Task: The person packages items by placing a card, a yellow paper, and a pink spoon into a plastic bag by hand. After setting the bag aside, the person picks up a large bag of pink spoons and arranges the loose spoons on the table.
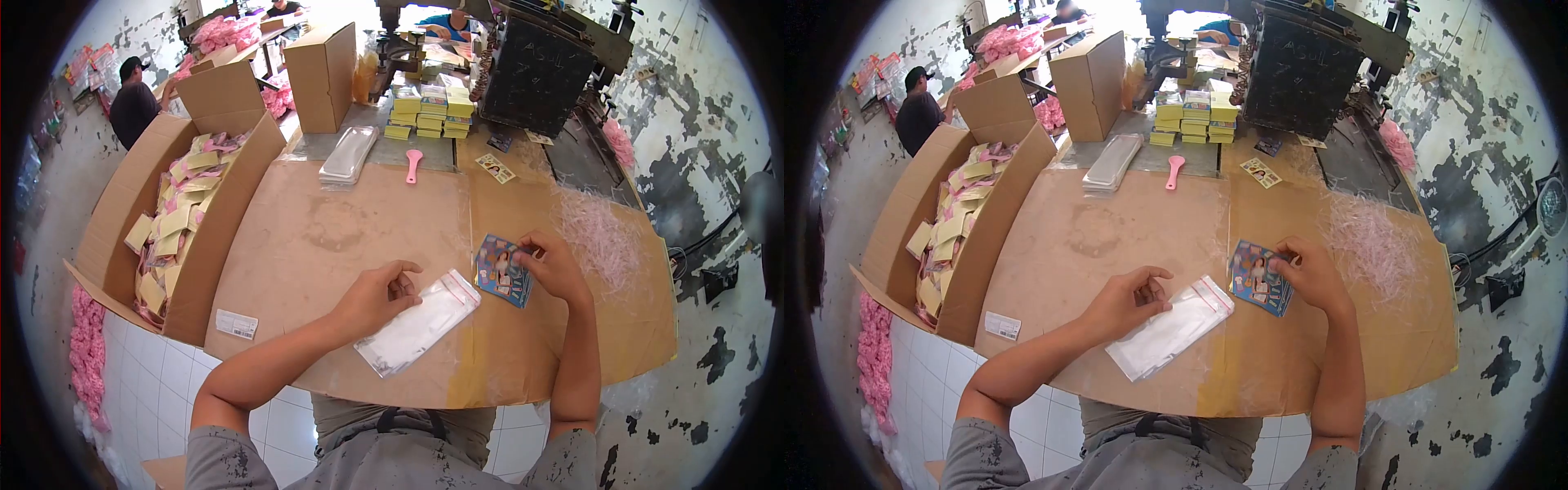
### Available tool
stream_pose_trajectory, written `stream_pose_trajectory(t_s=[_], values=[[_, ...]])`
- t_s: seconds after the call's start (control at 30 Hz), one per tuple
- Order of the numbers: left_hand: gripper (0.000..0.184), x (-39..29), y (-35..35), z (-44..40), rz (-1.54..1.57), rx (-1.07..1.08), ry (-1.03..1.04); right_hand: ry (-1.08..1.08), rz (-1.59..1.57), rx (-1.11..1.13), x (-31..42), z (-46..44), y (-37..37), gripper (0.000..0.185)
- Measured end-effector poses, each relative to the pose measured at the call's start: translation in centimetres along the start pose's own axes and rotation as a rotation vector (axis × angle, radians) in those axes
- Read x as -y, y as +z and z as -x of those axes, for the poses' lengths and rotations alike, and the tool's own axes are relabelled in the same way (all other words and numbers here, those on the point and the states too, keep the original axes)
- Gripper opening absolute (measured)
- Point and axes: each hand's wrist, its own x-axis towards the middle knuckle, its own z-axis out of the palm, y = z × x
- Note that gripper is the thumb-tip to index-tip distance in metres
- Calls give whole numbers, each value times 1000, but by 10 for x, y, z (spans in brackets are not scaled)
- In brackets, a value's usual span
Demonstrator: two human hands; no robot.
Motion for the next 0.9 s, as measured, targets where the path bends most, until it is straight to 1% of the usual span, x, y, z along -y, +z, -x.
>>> stream_pose_trajectory(t_s=[0.03,0.13,0.17,0.23,0.27,0.33,0.37,0.43,0.47,0.53,0.57,0.63,0.73,0.83,0.9], values=[[23,5,1,-2,-4,-23,12,27,-31,-16,7,0,0,20],[24,6,0,-1,-76,-26,7,-200,-358,129,15,8,8,19],[24,4,0,-1,-110,-14,0,-305,-377,177,21,10,18,18],[19,-6,-2,-1,-136,5,-29,-518,-408,273,38,11,43,18],[17,-9,-2,-1,-151,13,-42,-463,-332,347,44,14,52,18],[13,1,0,-2,-59,-71,48,-350,-182,494,54,19,66,17],[12,7,1,-3,-12,-114,90,-355,-201,471,55,19,68,17],[10,20,0,-9,241,-130,88,-362,-235,428,57,21,69,17],[9,25,0,-11,369,-138,87,-409,-227,406,55,20,71,17],[7,9,-12,-11,595,-84,16,-507,-209,355,48,17,72,17],[9,2,-18,-10,706,-57,-18,-482,-190,337,47,17,69,17],[14,-3,-25,-9,697,-53,-11,-435,-153,302,45,16,61,17],[23,-8,-28,-6,698,-19,11,-126,-202,182,52,17,52,19],[33,-11,-24,-3,710,19,32,8,-606,115,52,16,56,23],[39,-15,-20,0,707,16,25,-75,-712,53,49,15,59,28]])
